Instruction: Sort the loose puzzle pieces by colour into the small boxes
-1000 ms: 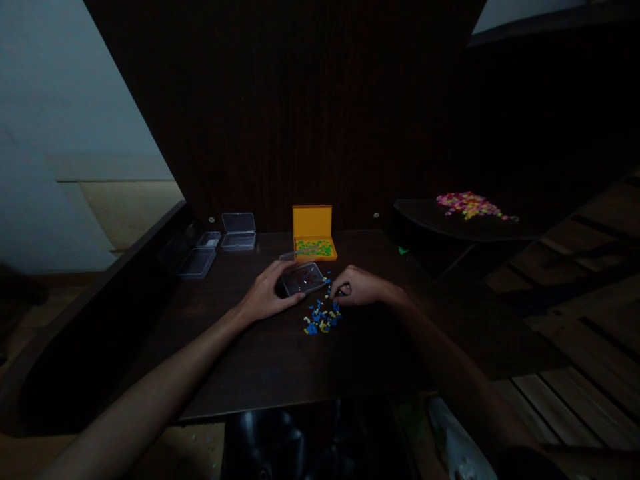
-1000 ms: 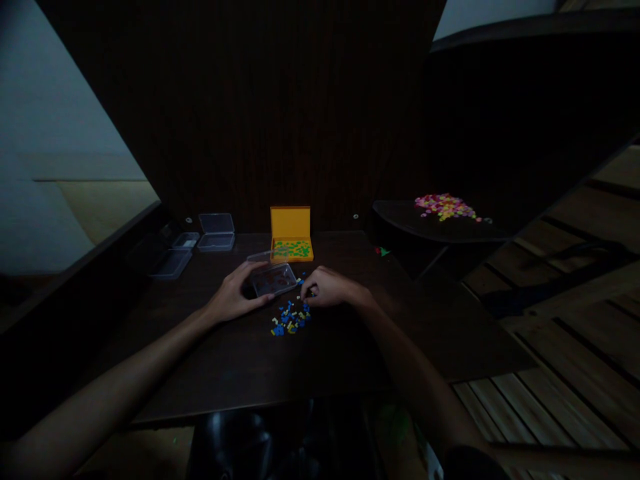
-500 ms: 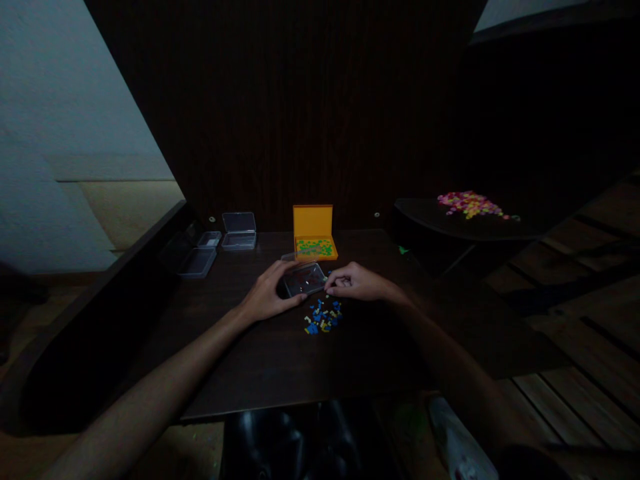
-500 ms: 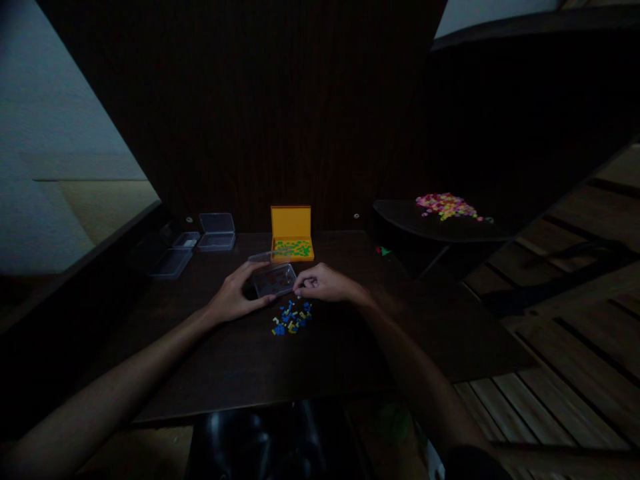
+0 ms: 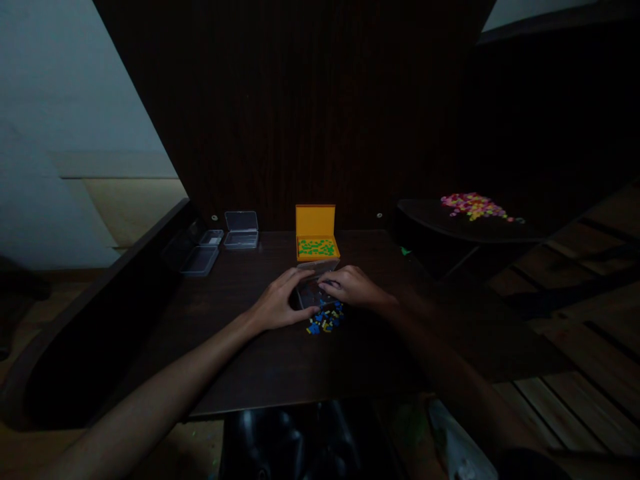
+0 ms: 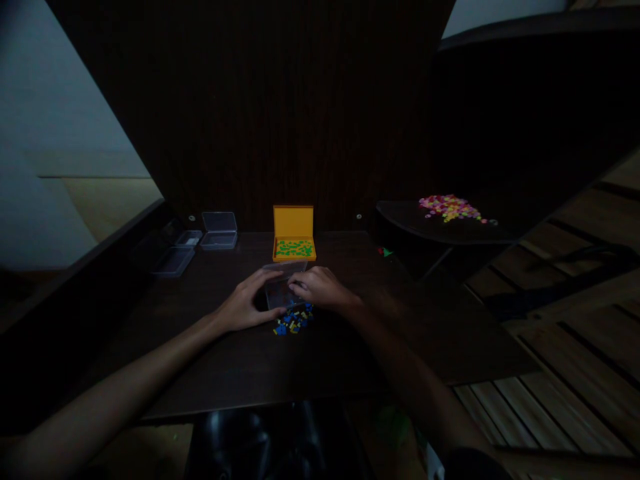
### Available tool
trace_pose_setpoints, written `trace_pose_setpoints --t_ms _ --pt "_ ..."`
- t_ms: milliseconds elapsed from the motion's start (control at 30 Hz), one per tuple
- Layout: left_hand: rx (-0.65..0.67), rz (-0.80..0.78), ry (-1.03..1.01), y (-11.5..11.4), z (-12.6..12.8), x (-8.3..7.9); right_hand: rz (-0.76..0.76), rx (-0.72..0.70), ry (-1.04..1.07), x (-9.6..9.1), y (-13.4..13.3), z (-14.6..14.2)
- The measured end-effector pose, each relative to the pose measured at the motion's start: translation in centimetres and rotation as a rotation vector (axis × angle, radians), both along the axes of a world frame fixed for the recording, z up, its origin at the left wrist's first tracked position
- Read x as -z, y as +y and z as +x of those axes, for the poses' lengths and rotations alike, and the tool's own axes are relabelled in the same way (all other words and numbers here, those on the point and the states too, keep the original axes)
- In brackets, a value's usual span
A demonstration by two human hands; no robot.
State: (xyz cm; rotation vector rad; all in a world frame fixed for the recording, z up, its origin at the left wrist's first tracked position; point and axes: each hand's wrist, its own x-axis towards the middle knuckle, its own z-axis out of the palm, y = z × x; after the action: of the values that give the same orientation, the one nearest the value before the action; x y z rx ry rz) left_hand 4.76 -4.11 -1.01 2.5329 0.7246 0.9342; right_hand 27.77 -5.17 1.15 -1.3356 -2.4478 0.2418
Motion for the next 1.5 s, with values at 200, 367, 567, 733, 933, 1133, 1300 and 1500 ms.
trace_pose_setpoints --t_ms 200,367,567,733,933,1133,1300,1500 --pt "-0.003 0.005 0.002 -0.2 0.1 -0.1 0.035 -0.064 -0.015 0.0 0.0 0.1" --pt "-0.006 0.016 -0.004 0.0 0.0 0.0 0.033 -0.052 -0.033 -0.2 -0.1 -0.1" --pt "0.002 0.03 -0.006 -0.1 0.0 0.0 0.002 -0.003 -0.04 -0.1 -0.1 -0.1" --pt "-0.01 0.026 -0.006 0.0 0.0 0.1 -0.008 -0.02 0.032 -0.4 -0.2 0.1" --pt "-0.038 0.003 -0.009 0.1 0.0 0.0 -0.015 -0.065 0.331 -1.0 -0.5 0.0" --pt "-0.037 -0.002 0.002 0.1 -0.1 -0.1 -0.089 -0.007 0.464 -1.2 -0.6 -0.2" --pt "-0.029 -0.003 0.002 0.1 -0.1 0.0 -0.064 -0.036 0.44 -0.9 -0.4 -0.2" --pt "-0.038 -0.007 0.009 0.1 0.0 0.0 0.012 -0.142 0.457 -0.4 0.0 0.0"
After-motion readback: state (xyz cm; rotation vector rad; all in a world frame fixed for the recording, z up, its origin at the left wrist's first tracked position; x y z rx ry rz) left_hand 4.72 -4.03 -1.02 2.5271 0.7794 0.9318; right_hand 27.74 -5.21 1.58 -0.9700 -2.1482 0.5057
